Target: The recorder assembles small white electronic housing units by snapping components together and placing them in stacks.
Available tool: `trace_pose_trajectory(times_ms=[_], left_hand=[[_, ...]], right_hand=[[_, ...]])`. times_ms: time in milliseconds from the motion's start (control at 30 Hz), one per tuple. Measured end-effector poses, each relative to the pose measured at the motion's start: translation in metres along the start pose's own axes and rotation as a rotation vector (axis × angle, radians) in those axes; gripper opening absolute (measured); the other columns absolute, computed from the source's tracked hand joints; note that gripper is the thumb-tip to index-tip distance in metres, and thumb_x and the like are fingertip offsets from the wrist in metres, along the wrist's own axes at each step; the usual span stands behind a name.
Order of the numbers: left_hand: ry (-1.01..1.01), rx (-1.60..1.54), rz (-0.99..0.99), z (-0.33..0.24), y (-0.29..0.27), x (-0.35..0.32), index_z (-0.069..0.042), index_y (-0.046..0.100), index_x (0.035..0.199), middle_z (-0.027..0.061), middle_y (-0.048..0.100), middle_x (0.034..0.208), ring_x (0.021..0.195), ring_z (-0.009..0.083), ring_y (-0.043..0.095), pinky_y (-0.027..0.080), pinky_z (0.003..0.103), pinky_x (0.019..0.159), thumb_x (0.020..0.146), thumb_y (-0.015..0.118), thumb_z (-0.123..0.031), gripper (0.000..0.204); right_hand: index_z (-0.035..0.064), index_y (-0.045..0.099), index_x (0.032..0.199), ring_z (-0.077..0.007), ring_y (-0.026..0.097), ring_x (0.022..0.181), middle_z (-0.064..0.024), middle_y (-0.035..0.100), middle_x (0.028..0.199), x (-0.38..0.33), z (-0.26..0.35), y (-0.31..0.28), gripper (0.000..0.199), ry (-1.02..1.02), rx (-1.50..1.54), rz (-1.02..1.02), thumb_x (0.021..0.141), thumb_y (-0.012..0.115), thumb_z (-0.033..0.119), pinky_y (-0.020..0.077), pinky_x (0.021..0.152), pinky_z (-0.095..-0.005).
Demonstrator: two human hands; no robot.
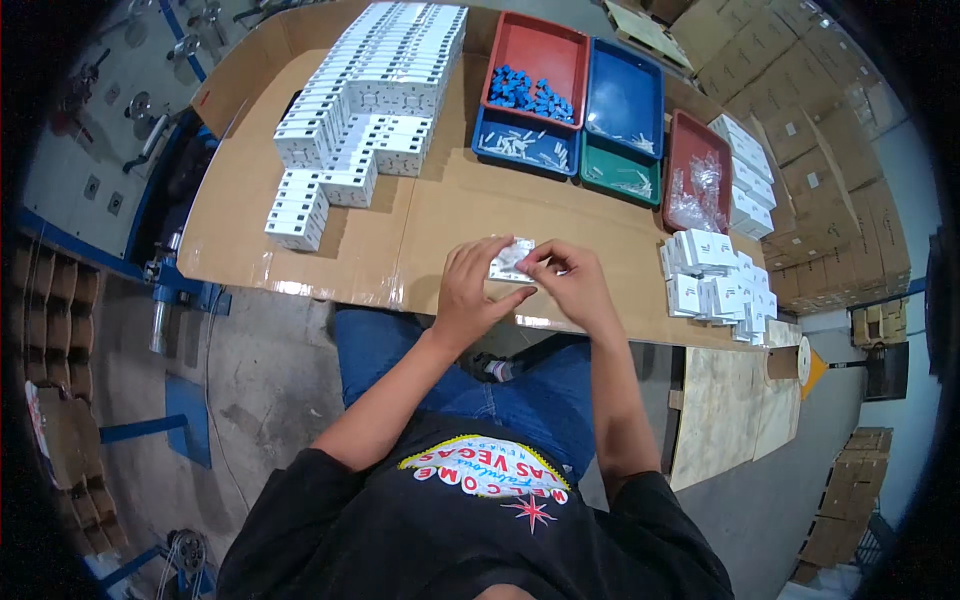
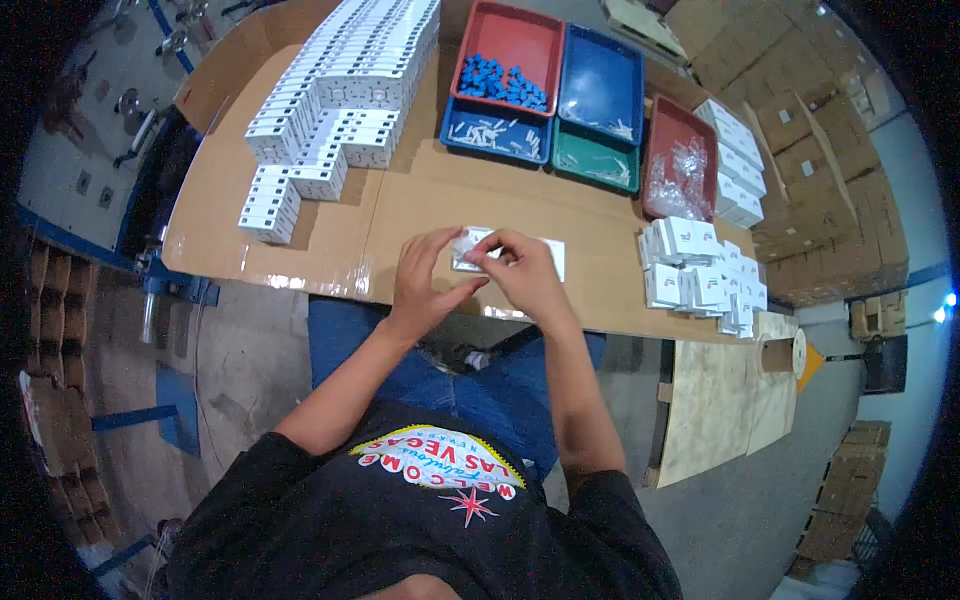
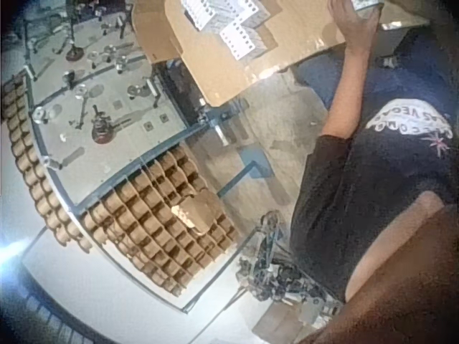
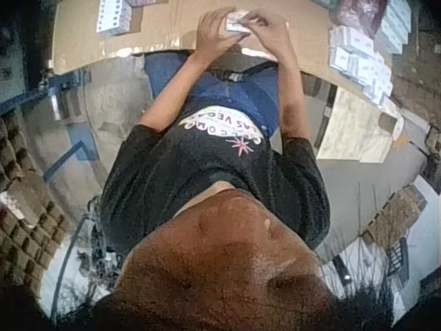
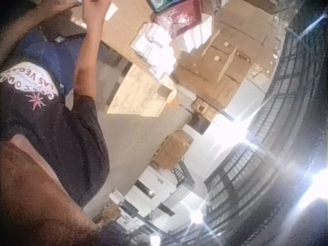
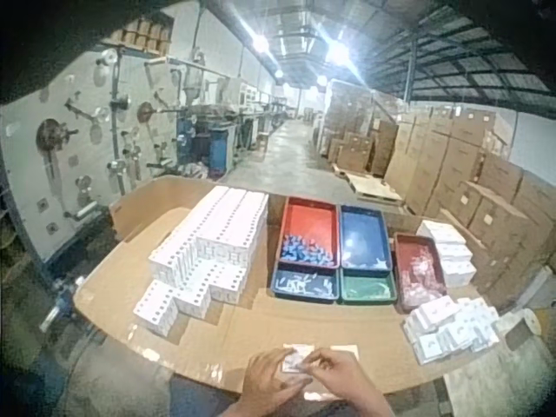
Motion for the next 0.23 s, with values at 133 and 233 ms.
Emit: trace_pose_trajectory(times_ms=[133, 233], left_hand=[[0.007, 0.015, -0.001, 0.010, 0.013, -0.006, -0.004, 0.065, 0.122, 0.0132, 0.069, 0.106, 0.101, 0.0322, 0.065, 0.047, 0.045, 0.093, 0.077, 0.082, -0.013, 0.049], [-0.062, -0.025, 0.025, 0.020, 0.022, -0.015, -0.007, 0.067, 0.123, 0.0107, 0.070, 0.101, 0.096, 0.0302, 0.067, 0.049, 0.042, 0.088, 0.076, 0.083, -0.009, 0.049]], right_hand=[[0.0017, 0.075, 0.100, -0.0007, 0.052, 0.064, 0.0035, 0.065, 0.072, -0.014, -0.010, 0.009, 0.012, 0.079, 0.025, -0.017, 0.091, 0.076, 0.009, 0.0386, 0.057, -0.0195], [0.0042, 0.076, 0.098, -0.0038, 0.054, 0.064, -0.0011, 0.071, 0.078, -0.019, -0.012, 0.001, 0.014, 0.181, 0.017, -0.060, 0.089, 0.078, 0.014, 0.0424, 0.057, -0.0226]])
Point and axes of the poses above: each hand's wrist, its own x-axis towards the middle knuckle, its own y-axis out of the palm, z = x × y, the point moved 2 cm from there along x, towards the middle knuckle
